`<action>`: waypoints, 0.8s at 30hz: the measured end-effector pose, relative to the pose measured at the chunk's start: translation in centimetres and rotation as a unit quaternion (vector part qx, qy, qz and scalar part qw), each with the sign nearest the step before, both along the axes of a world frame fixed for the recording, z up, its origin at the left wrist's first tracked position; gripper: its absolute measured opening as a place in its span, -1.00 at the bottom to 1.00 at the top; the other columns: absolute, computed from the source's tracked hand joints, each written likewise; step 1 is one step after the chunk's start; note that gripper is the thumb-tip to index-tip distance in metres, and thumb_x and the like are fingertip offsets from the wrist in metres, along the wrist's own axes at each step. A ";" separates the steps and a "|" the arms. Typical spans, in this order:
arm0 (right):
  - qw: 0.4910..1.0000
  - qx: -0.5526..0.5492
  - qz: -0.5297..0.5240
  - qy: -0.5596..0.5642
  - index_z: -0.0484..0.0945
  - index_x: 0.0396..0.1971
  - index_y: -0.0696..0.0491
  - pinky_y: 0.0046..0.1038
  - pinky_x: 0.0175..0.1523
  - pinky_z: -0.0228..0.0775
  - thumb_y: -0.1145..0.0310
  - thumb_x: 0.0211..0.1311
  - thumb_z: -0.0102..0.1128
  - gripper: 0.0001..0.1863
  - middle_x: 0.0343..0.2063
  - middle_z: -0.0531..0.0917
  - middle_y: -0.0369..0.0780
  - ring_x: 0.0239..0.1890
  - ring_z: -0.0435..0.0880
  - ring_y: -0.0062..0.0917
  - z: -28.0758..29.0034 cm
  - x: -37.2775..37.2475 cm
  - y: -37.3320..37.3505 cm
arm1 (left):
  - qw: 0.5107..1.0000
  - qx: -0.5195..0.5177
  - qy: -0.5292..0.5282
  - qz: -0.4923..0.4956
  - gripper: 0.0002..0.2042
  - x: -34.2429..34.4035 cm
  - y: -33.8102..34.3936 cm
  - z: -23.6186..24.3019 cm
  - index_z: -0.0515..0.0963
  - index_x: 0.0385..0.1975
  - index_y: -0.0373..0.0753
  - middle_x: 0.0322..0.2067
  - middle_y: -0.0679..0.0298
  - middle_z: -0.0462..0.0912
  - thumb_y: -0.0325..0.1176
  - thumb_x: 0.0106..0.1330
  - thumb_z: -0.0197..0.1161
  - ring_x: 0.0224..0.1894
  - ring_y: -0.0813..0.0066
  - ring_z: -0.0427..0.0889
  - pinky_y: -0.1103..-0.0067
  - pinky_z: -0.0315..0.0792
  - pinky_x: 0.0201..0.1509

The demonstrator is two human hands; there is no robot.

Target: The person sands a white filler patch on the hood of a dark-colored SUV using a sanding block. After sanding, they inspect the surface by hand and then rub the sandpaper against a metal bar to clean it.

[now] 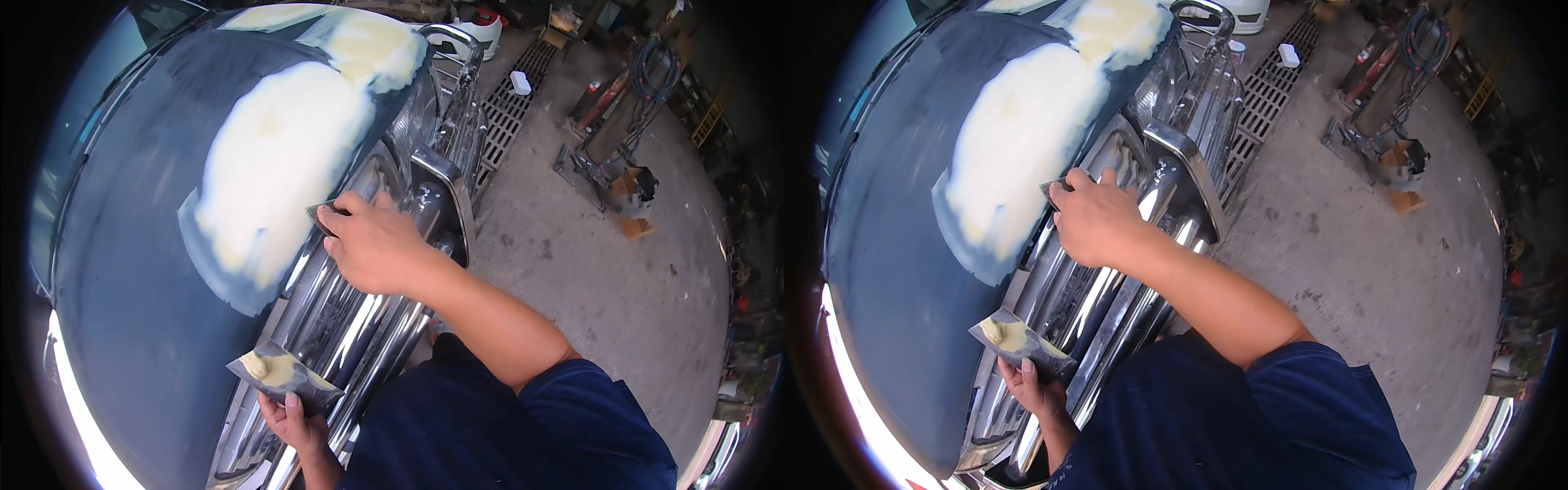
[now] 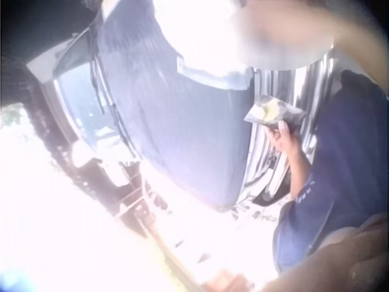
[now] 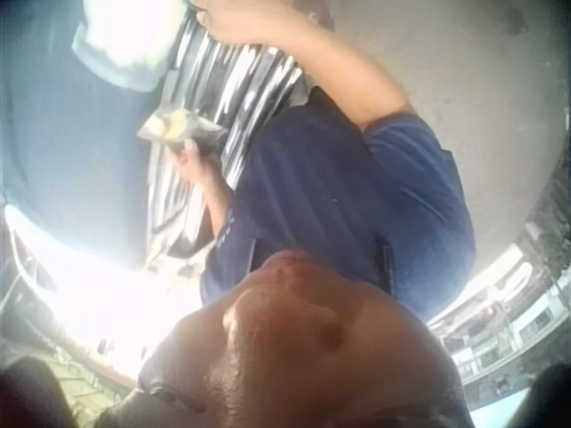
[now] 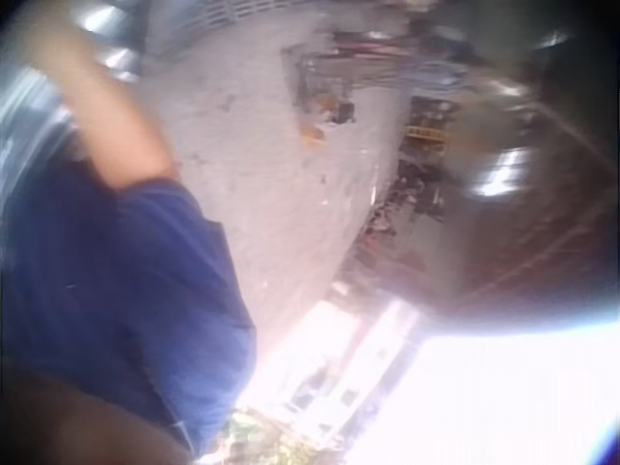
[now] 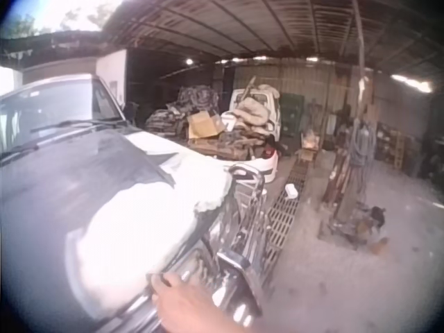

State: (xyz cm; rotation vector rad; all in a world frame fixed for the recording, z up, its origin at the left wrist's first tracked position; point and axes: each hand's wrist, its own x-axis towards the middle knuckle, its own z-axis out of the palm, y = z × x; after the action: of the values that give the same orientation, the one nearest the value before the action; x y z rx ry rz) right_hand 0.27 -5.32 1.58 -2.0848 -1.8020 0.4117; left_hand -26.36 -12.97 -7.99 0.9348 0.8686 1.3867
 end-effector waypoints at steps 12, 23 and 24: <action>0.987 0.152 0.034 -0.048 0.45 0.13 -0.03 -0.04 0.11 0.22 0.24 0.27 0.06 -0.57 0.18 0.37 -0.27 0.14 0.30 -0.15 -1.5 3.4 -1.2 | 1.000 0.011 0.010 0.016 -0.48 0.5 0.3 0.4 0.22 0.20 -0.37 0.04 0.13 0.48 -0.46 0.25 0.18 0.06 0.35 0.48 0.43 0.29 0.24; 0.989 0.116 0.045 -0.085 0.41 0.17 -0.02 -0.09 0.19 0.19 0.27 0.29 0.05 -0.56 0.21 0.34 -0.29 0.15 0.31 -0.16 -1.1 7.7 2.9 | 0.998 0.013 0.022 0.055 -0.49 0.5 0.2 0.0 0.21 0.20 -0.37 0.04 0.10 0.48 -0.46 0.26 0.17 0.05 0.34 0.49 0.42 0.33 0.21; 0.990 0.107 0.042 -0.085 0.41 0.17 -0.02 -0.08 0.18 0.19 0.27 0.30 0.05 -0.56 0.20 0.35 -0.29 0.14 0.31 -0.17 -1.3 7.2 2.5 | 0.998 0.009 0.021 0.059 -0.49 0.5 0.0 -0.1 0.21 0.20 -0.37 0.04 0.10 0.48 -0.46 0.26 0.17 0.05 0.34 0.50 0.42 0.33 0.21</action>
State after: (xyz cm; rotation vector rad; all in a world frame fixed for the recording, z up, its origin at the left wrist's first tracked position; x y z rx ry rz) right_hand 7.49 -2.86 0.24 -1.9509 -1.9400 0.0592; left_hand -25.83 -12.94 -8.08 0.9420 0.9578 1.4828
